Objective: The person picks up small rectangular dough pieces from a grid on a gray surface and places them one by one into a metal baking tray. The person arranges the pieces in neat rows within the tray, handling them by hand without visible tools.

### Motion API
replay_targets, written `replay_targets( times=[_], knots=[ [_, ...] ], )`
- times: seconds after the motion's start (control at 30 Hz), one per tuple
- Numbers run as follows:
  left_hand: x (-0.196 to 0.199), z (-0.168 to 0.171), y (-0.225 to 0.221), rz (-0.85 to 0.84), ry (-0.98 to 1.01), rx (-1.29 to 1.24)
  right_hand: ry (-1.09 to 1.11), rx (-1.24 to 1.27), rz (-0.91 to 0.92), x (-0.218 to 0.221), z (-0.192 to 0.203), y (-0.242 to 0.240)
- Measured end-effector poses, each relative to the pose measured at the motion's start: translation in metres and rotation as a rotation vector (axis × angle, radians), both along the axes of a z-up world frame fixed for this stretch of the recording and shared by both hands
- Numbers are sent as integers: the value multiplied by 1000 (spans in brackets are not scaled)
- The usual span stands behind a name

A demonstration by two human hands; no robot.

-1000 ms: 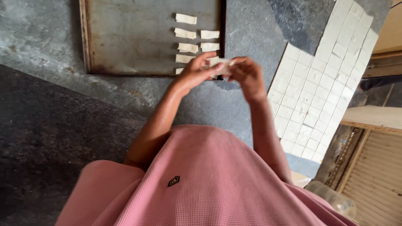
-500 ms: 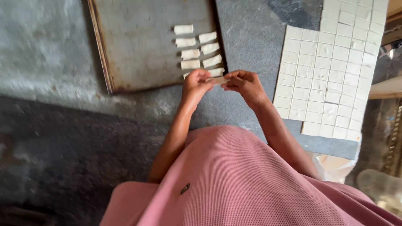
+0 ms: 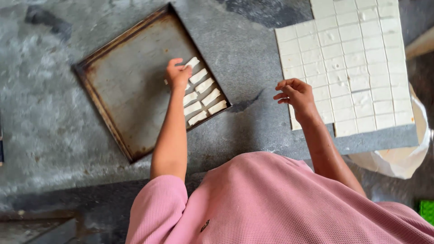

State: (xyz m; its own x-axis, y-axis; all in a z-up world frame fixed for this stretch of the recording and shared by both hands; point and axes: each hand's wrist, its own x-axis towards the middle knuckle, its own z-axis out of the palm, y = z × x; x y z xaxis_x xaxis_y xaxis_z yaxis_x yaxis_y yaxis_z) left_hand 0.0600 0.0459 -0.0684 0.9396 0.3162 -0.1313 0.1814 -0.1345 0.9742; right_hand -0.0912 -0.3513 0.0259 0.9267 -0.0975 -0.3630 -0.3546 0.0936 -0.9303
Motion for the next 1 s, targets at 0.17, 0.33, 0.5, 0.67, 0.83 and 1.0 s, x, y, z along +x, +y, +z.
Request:
replay_targets(
  times=[0.17,0.33,0.5,0.67,0.83,1.0],
  knots=[
    [2,5,7,-129,-96,649,-62,-187,-10,29,-24,-33],
    [-18,50,-13,-158,-58,795,-441,-791,116,127,-39,-79],
    [-38,79,-36,-5,-273,756,-639,-1300,127,216,-71,-85],
    [-94,76,-62,110,-169,561,-383,-1311,151,243,-94,-77],
    [-161,71,-89,43,-213,421,-403,-1280,259,250,-82,-78],
    [-195,86,-104,-103,18,47,-262,-581,386,190,-58,-37]
  ],
)
